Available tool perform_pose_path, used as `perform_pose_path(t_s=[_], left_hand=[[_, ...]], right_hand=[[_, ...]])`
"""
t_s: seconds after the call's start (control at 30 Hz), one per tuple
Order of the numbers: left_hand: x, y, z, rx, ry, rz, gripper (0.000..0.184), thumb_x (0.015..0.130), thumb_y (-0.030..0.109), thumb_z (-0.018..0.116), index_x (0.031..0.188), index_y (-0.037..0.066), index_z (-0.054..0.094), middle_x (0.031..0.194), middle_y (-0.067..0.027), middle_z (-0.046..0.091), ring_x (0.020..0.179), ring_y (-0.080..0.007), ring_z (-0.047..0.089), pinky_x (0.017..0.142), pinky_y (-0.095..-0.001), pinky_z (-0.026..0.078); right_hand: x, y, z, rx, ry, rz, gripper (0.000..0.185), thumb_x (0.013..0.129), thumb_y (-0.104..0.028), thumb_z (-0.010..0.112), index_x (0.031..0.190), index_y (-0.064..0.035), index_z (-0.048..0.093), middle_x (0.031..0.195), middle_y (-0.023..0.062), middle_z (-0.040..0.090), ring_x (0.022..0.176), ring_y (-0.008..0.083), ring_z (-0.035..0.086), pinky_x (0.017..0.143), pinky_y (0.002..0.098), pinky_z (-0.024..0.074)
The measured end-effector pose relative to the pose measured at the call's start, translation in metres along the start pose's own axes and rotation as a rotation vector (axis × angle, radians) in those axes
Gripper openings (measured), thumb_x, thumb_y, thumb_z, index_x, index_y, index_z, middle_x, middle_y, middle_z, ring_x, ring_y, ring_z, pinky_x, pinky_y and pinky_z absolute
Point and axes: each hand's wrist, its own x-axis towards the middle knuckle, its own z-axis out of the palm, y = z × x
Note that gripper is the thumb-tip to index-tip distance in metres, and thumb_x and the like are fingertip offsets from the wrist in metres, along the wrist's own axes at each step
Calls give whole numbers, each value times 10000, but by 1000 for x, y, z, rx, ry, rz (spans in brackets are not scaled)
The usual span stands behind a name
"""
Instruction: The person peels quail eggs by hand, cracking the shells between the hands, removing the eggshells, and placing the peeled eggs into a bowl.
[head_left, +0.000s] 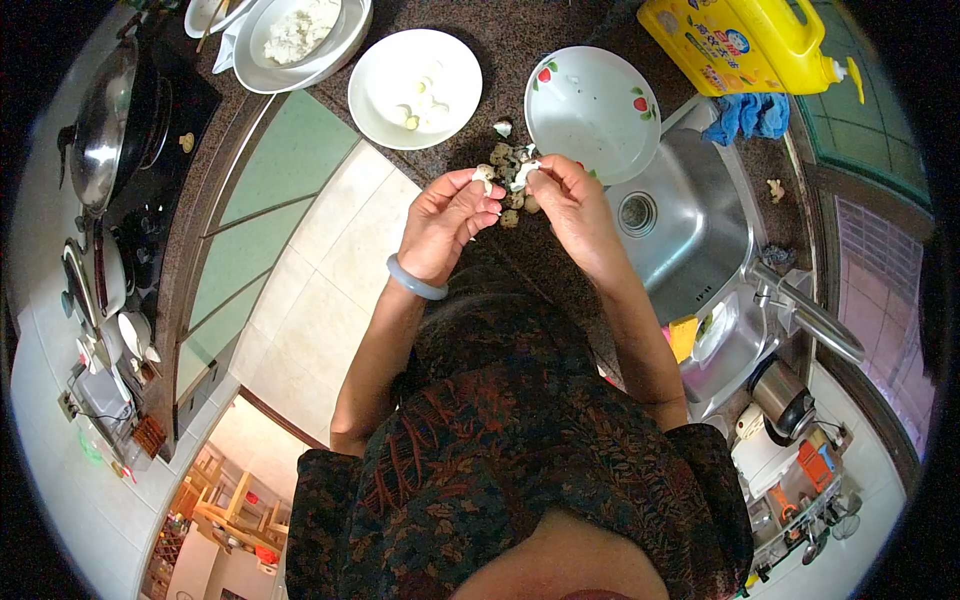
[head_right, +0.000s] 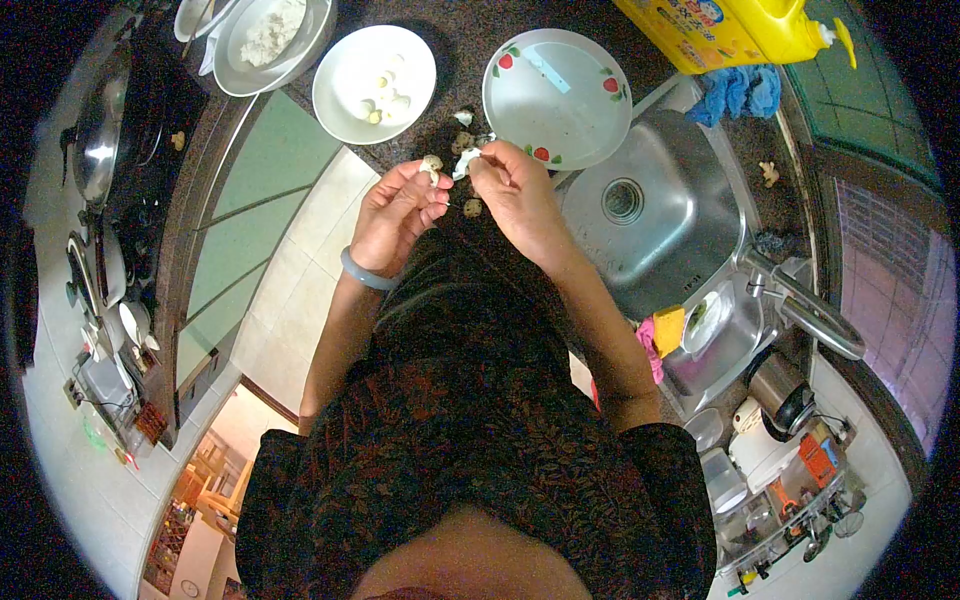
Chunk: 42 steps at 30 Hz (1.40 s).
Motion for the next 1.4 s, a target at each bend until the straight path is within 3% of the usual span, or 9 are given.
perform_pose_path(t_s=[0.23, 0.33, 0.4, 0.43, 0.6, 0.77, 1.0, 1.2, 1.4], left_hand=[[-3, 6, -3, 5, 0, -22, 296, 1047, 206, 497, 1242, 7, 598, 1049, -106, 691, 874, -141, 660, 801, -271, 549], [-3, 5, -5, 11, 4, -15, 309, 1047, 203, 496, 1264, 6, 593, 1056, -101, 690, 873, -139, 659, 803, -272, 546], [-3, 3, -5, 74, 26, 44, 293, 1040, 196, 515, 1247, 7, 605, 1046, -94, 694, 877, -130, 656, 799, -268, 545], [-4, 2, -4, 74, 28, 44, 293, 1040, 196, 515, 1247, 7, 605, 1046, -94, 694, 877, -130, 656, 799, -268, 545], [-2, -5, -2, 350, 106, 213, 262, 997, 171, 610, 1201, 10, 637, 987, -67, 702, 847, -105, 646, 772, -255, 542], [-2, -8, 4, 355, 105, 251, 237, 969, 127, 648, 1173, 7, 649, 974, -37, 695, 813, -84, 627, 745, -235, 533], [0, -6, 9, 349, 143, 280, 161, 932, 59, 689, 1082, 4, 677, 898, 0, 681, 778, -50, 582, 700, -207, 496], [0, -8, 4, 418, 138, 288, 150, 932, 46, 683, 1076, 3, 679, 892, -9, 680, 760, -54, 590, 678, -207, 505], [-2, -4, 3, 360, 136, 178, 196, 990, 131, 613, 1138, 12, 663, 937, -68, 710, 783, -104, 644, 722, -248, 542]], right_hand=[[7, 1, -1, -122, 84, -50, 156, 935, -132, 643, 935, 22, 619, 703, 23, 549, 646, 93, 502, 588, 274, 414], [16, 23, 2, -262, 136, -203, 146, 888, -102, 684, 972, 5, 632, 788, 92, 622, 712, 187, 601, 623, 318, 472], [19, 17, 6, -527, 186, -484, 191, 847, -66, 704, 1019, -14, 638, 889, 147, 650, 811, 290, 640, 692, 364, 510], [13, 12, 8, -406, 128, -355, 239, 826, -55, 717, 1050, -26, 639, 912, 138, 650, 849, 311, 636, 736, 397, 509], [8, -7, 15, -378, 41, -480, 238, 825, -84, 738, 1036, -27, 645, 911, 125, 660, 847, 295, 641, 758, 418, 496], [12, -4, 14, -557, 64, -626, 195, 825, -95, 730, 986, -19, 647, 868, 136, 648, 831, 327, 628, 730, 430, 488], [7, -7, 17, -539, 73, -679, 125, 843, -59, 691, 953, -14, 652, 869, 145, 648, 831, 343, 625, 730, 443, 487], [6, -2, 17, -456, 80, -595, 114, 853, -50, 686, 958, -13, 663, 863, 151, 662, 800, 348, 631, 715, 429, 497], [10, 13, 14, -183, 65, -329, 120, 884, -76, 698, 996, -33, 680, 877, 109, 689, 734, 213, 646, 656, 318, 503]])
